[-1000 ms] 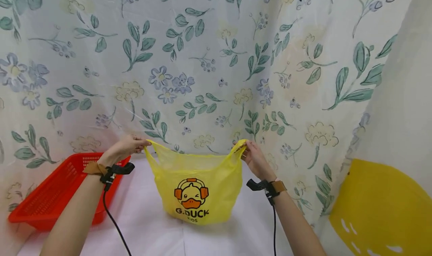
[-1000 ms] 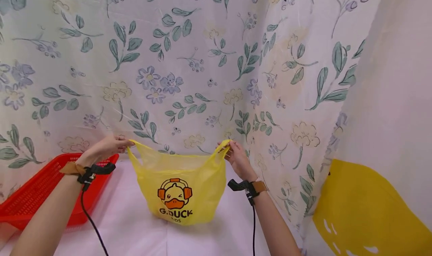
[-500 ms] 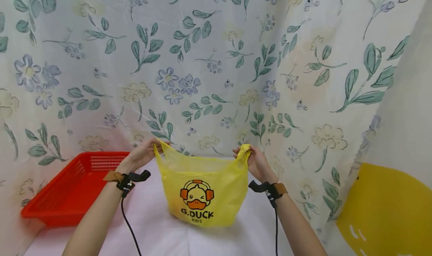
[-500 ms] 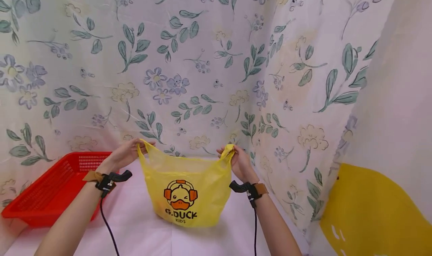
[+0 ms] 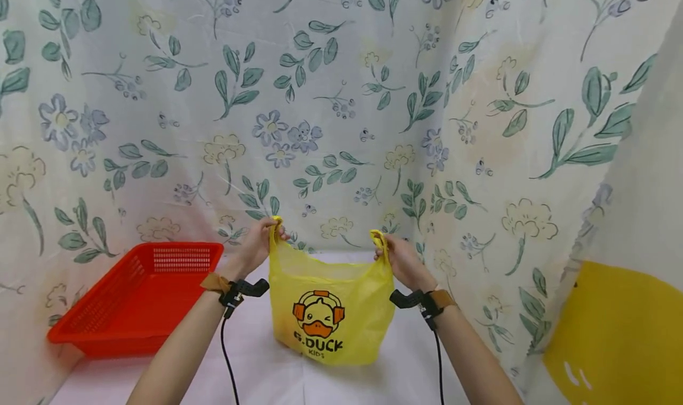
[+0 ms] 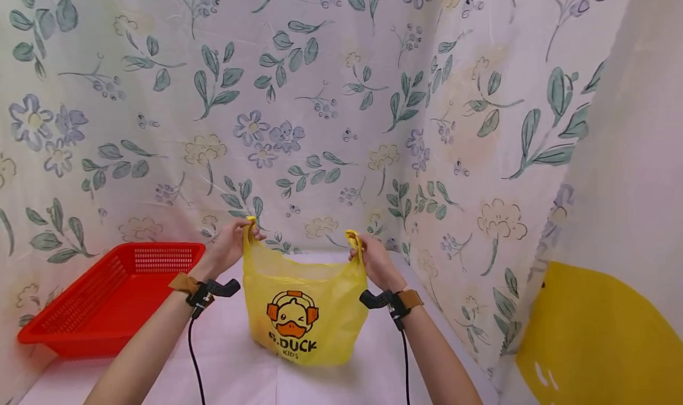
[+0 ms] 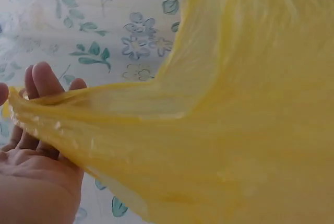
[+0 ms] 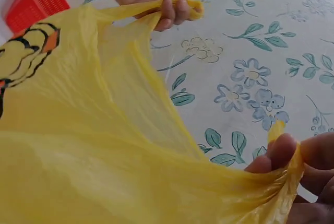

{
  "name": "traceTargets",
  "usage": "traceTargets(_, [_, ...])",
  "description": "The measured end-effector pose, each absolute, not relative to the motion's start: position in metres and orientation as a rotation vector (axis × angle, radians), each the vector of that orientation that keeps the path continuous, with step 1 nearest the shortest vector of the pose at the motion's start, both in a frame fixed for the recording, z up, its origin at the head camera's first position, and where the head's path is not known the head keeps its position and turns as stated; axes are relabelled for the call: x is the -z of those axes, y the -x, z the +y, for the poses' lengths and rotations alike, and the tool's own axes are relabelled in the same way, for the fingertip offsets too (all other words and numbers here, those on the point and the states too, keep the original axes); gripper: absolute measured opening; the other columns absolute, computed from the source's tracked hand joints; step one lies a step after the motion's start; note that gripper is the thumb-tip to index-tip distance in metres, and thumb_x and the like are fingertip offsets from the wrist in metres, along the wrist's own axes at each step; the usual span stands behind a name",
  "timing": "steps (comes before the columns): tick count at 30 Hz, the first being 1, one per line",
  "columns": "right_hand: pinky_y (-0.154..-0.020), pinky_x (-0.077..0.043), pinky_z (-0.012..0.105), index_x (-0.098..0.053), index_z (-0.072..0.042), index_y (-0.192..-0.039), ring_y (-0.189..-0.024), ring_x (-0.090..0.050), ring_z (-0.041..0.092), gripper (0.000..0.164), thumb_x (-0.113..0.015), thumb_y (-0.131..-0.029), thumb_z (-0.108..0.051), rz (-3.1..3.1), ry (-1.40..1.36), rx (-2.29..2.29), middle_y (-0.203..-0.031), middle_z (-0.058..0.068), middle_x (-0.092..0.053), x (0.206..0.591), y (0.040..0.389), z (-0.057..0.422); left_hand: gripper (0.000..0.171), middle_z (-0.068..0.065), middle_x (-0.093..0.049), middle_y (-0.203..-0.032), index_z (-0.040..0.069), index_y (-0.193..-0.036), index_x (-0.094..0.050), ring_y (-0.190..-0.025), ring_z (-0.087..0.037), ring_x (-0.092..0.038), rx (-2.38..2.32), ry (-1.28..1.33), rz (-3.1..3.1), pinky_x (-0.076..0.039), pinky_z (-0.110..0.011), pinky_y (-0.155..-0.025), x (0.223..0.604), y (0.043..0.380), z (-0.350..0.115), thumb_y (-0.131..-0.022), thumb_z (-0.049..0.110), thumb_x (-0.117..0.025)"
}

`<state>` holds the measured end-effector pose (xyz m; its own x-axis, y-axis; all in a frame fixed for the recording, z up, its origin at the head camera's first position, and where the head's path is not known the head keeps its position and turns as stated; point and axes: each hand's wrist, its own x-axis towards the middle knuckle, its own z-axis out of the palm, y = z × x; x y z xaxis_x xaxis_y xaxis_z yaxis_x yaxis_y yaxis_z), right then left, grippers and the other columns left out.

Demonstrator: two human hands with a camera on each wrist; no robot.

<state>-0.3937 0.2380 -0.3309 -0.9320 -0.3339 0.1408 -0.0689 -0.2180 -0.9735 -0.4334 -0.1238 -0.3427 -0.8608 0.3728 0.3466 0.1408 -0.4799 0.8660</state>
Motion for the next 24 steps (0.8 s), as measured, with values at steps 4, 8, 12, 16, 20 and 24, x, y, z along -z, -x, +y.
traceTargets(4, [-0.071, -0.043, 0.024, -0.044, -0.004, -0.138, -0.079, -0.045, 0.016, 0.040, -0.040, -0.103, -0.024, 2.108, 0.588, 2.129, -0.104, 0.008, -0.047, 0.339, 0.398, 0.224, 0.021, -0.012, -0.055, -0.090, 0.000, -0.116, -0.045, -0.076, -0.019, -0.056, -2.361, -0.865, 1.821, -0.050, -0.032, -0.081, 0.344, 0.430, -0.096, -0.099, 0.012, -0.043])
traceTargets(8, [-0.070, -0.046, 0.025, -0.054, -0.005, -0.128, -0.081, -0.054, 0.018, 0.036, -0.054, -0.097, -0.023, 2.324, 0.648, 2.008, -0.102, 0.011, -0.059, 0.345, 0.399, 0.205, 0.032, -0.019, -0.058, -0.093, 0.003, -0.126, -0.048, -0.071, -0.019, -0.059, -2.109, -1.034, 2.056, -0.053, -0.031, -0.072, 0.347, 0.425, -0.065, -0.097, 0.016, -0.053])
traceTargets(12, [-0.068, -0.048, 0.027, -0.063, -0.008, -0.114, -0.084, -0.058, 0.024, 0.028, -0.060, -0.094, -0.027, 2.475, 0.655, 1.878, -0.100, 0.011, -0.065, 0.348, 0.397, 0.187, 0.040, -0.015, -0.059, -0.089, 0.009, -0.138, -0.044, -0.071, -0.025, -0.058, -1.813, -1.246, 2.147, -0.053, -0.035, -0.068, 0.355, 0.423, -0.039, -0.099, 0.018, -0.049])
traceTargets(16, [-0.064, -0.044, 0.025, -0.067, -0.004, -0.103, -0.076, -0.051, 0.022, 0.029, -0.059, -0.094, -0.031, 2.429, 0.634, 1.858, -0.091, 0.009, -0.060, 0.352, 0.395, 0.178, 0.038, -0.011, -0.060, -0.084, 0.008, -0.139, -0.044, -0.067, -0.036, -0.057, -1.672, -1.336, 2.227, -0.052, -0.037, -0.061, 0.362, 0.421, -0.025, -0.100, 0.012, -0.045])
traceTargets(20, [-0.057, -0.040, 0.023, -0.068, -0.002, -0.099, -0.065, -0.044, 0.016, 0.038, -0.060, -0.092, -0.039, 2.371, 0.571, 1.913, -0.087, 0.007, -0.053, 0.359, 0.395, 0.176, 0.032, -0.019, -0.062, -0.082, 0.006, -0.126, -0.036, -0.065, -0.042, -0.056, -1.662, -1.327, 2.233, -0.051, -0.035, -0.061, 0.364, 0.416, -0.019, -0.098, 0.013, -0.050])
traceTargets(24, [-0.063, -0.048, 0.022, -0.069, -0.009, -0.113, -0.073, -0.053, 0.013, 0.037, -0.060, -0.092, -0.039, 2.304, 0.543, 1.983, -0.108, 0.004, -0.061, 0.363, 0.396, 0.175, 0.040, -0.024, -0.064, -0.084, 0.007, -0.106, -0.022, -0.068, -0.035, -0.062, -1.732, -1.188, 2.161, -0.051, -0.033, -0.067, 0.369, 0.416, -0.021, -0.093, 0.014, -0.060])
